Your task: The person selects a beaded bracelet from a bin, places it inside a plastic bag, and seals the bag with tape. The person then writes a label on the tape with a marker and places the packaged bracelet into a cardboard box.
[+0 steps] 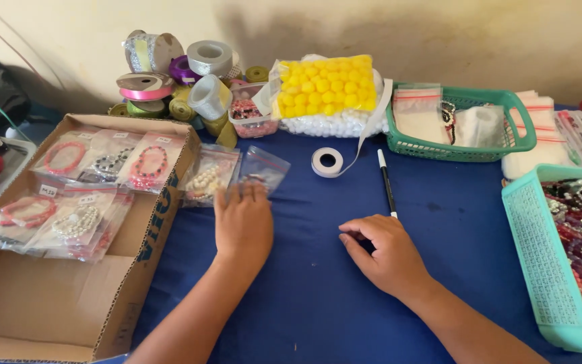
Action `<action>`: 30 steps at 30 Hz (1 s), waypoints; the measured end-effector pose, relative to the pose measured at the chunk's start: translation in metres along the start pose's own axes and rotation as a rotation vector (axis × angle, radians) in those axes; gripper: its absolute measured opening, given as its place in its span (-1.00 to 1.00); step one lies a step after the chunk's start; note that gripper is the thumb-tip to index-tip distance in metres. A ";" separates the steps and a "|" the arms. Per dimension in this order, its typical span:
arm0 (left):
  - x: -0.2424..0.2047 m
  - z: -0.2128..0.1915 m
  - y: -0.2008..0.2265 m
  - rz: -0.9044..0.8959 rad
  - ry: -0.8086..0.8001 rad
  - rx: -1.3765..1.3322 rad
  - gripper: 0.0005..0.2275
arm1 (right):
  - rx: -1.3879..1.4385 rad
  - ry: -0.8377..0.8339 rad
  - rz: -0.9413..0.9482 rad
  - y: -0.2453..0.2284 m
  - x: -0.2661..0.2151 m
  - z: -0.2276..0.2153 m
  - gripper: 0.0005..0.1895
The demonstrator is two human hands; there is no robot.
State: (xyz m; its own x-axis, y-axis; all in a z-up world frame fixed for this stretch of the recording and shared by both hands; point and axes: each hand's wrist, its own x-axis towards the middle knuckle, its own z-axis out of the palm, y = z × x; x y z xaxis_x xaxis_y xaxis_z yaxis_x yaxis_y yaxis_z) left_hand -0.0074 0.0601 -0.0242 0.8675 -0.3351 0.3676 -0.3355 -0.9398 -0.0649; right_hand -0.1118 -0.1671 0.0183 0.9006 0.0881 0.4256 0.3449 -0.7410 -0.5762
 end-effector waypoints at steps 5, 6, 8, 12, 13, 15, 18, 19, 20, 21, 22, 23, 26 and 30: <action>0.009 -0.048 0.004 0.156 -0.169 -0.430 -0.64 | -0.017 -0.005 0.004 0.002 -0.001 0.001 -0.88; 0.011 -0.044 -0.001 0.288 -0.020 -0.478 -0.61 | -0.014 -0.020 0.022 0.001 -0.001 0.001 -0.88; 0.012 -0.027 -0.008 0.444 0.019 -0.487 -0.56 | -0.011 -0.013 0.005 0.000 -0.001 0.001 -0.89; 0.007 -0.007 -0.003 0.484 -0.220 -0.492 -0.41 | -0.004 -0.008 0.010 -0.001 0.001 0.002 -0.88; 0.001 -0.010 0.005 0.488 -0.219 -0.494 -0.41 | -0.007 -0.006 0.012 0.000 0.001 0.002 -0.88; -0.012 -0.015 0.021 0.400 -0.242 -0.430 -0.25 | 0.025 -0.012 0.048 0.002 0.000 0.003 -0.88; -0.026 -0.031 0.047 0.375 -0.366 -0.553 -0.15 | 0.014 0.030 -0.026 0.008 0.002 0.002 -0.85; -0.028 -0.033 0.052 0.373 -0.361 -0.551 -0.15 | 0.012 0.031 -0.031 0.011 0.003 0.002 -0.85; -0.030 -0.034 0.057 0.391 -0.378 -0.625 -0.14 | -0.012 0.052 -0.035 0.014 0.005 0.002 -0.84; -0.033 -0.035 0.062 0.409 -0.398 -0.700 -0.13 | -0.037 0.070 -0.036 0.016 0.005 0.001 -0.83; -0.028 -0.034 0.064 0.407 -0.396 -0.702 -0.13 | -0.038 0.068 -0.038 0.017 0.006 -0.001 -0.83; -0.022 -0.033 0.066 0.356 -0.297 -0.725 -0.17 | -0.083 0.067 -0.048 0.019 0.007 -0.002 -0.83; 0.018 -0.023 0.063 0.314 -0.162 -0.675 -0.38 | -0.162 0.066 -0.053 0.016 0.010 -0.008 -0.84; 0.076 0.003 0.041 0.394 -0.065 -0.574 -0.63 | -0.244 0.104 -0.079 0.011 0.026 -0.015 -0.82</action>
State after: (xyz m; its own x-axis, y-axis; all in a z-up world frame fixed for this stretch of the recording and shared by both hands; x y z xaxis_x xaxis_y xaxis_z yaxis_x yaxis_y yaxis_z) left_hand 0.0463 -0.0043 -0.0017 0.6557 -0.6639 0.3596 -0.7550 -0.5693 0.3255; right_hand -0.0882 -0.1832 0.0335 0.8370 0.0927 0.5393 0.3280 -0.8738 -0.3589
